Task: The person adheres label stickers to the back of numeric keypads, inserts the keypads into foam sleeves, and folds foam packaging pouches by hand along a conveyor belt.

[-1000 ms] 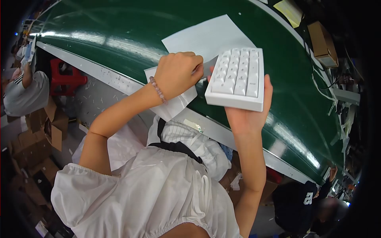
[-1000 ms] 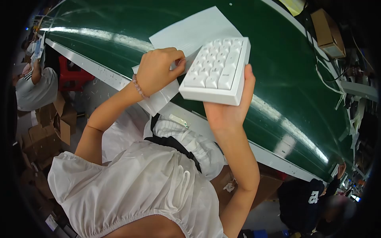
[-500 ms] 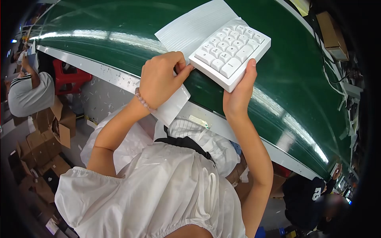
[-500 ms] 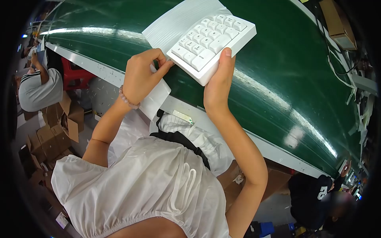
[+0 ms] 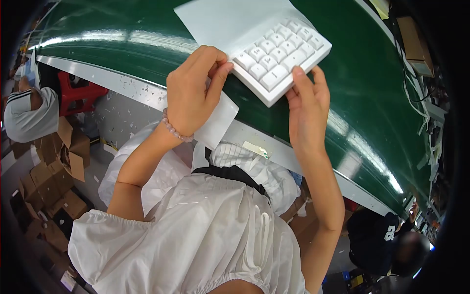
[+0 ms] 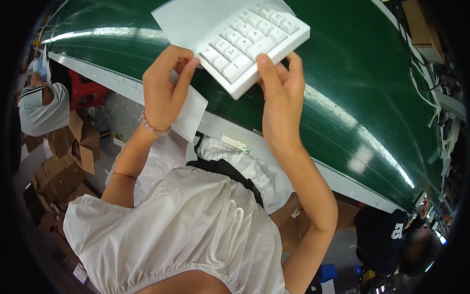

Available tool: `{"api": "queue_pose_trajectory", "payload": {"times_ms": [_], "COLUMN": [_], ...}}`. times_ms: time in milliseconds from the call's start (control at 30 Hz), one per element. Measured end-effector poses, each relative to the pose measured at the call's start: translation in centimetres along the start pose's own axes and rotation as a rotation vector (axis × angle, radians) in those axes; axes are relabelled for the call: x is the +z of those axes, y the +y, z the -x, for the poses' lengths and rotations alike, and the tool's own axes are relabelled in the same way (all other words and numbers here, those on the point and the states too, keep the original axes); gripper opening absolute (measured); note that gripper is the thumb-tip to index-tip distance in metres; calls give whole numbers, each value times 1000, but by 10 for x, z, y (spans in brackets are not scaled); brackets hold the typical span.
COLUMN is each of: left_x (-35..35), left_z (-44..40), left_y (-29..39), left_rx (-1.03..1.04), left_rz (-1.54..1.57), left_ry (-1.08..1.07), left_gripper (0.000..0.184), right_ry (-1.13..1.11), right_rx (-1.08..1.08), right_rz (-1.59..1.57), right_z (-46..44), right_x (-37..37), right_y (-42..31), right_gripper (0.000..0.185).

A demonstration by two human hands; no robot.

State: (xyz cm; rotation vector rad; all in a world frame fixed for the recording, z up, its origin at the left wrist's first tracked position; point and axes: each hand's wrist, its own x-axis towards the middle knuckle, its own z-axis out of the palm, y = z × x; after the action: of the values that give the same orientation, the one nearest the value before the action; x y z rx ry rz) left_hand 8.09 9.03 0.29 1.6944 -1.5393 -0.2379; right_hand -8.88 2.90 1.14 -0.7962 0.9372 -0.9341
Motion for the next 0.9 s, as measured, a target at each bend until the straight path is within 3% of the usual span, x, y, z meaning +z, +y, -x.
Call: {"api": "queue_pose_trajectory", "payload": {"times_ms": [200,367,500,533,700,833,900], "left_x": [-11,-23,-30,-30,-26,-17,-16], "left_z": [3,6,-2,-5,-15,-26,-24], "left_y": [7,-5,-17,-18,-16,14,12], "left_rx": [15,-183,-824,-814,-664,-773,-758], "left_rz": [-42,231,1041,1042,1232,833,806], "left_ry": [-78,79,394,394,67,-2,-75], "left_gripper": [10,11,19,19,27,36,37], "right_ry": [-135,-243,-240,-245,-214,-170,-146], "right_rx": [46,28,41,33,29,-54,-86], "right_rz": [-171,-305,-417,-419,-329,-301,-286], "right_z": [-22,-31,-35,-35,-24,-18,-19], "right_x": [18,25,29,30,30,25,23], "right_y": [4,15,20,19,15,-1,-6], "right_gripper": [34,34,33,33,34,32,31]}}
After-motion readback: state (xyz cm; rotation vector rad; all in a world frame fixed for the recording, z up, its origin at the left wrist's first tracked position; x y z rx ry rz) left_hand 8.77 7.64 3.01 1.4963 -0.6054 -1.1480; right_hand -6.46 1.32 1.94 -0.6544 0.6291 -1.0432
